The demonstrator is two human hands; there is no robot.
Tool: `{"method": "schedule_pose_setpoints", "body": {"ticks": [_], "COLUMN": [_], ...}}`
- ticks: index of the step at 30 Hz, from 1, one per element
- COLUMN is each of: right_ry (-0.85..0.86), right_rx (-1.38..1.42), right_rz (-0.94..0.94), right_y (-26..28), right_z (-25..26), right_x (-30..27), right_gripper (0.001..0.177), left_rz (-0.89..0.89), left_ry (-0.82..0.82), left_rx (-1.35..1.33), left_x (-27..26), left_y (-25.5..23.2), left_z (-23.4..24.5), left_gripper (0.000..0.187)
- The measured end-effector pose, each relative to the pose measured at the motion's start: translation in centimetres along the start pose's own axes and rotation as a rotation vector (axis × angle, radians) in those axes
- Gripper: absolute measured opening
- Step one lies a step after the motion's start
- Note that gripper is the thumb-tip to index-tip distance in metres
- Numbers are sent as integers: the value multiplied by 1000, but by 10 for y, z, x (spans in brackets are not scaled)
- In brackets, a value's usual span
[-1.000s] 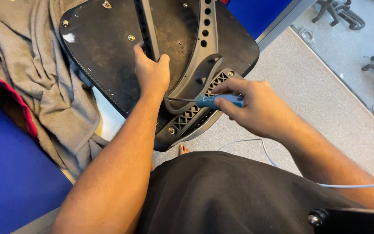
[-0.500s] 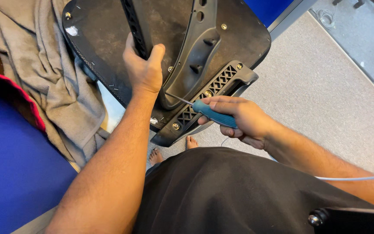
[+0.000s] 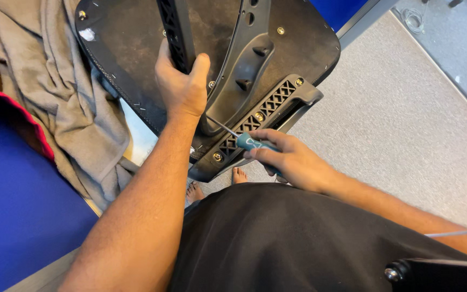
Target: The person uses a screwdriver to remove multiple screws from the underside of an overturned chair. They systematically loosen and remove each screw, then lift off a plastic frame component from the chair base.
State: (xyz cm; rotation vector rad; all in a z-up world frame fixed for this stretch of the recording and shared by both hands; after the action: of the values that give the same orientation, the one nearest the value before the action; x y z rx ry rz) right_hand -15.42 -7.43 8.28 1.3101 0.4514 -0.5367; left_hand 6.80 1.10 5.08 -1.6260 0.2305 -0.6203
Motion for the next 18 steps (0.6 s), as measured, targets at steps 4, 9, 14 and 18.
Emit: {"method": "schedule_pose_setpoints", "body": {"ticks": [4, 9, 14, 18], "right_ry": [64, 66, -277, -102], "right_rx": [1033, 724, -861, -568], "right_rz": [-319, -162, 419, 613], "right_y": [-42, -38, 30, 35], "right_z": [-17, -2, -7, -4], "right_x": [-5, 10, -15, -21], "right_gripper": [51, 39, 40, 46], "left_rz": [-5, 25, 16, 13], "left_ry": [-16, -23, -25, -21], "left_rx": [-32, -65, -76, -76], "left_x": [0, 0, 0, 1], "left_y": [5, 5, -6, -3], "left_z": [-1, 2, -5, 3], "left_gripper": [17, 16, 17, 16]}}
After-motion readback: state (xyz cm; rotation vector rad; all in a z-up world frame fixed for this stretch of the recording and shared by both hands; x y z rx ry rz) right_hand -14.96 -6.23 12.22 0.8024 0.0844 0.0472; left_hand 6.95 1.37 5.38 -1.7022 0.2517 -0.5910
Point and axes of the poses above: each hand's wrist, its own x-axis towards the middle knuckle, its own z-axis out of the back of the hand, y = z × x, the point moved 8 cm from there along x, towards the middle knuckle, and after that the axes turned 10 degrees about y, right-handed, at the moved point
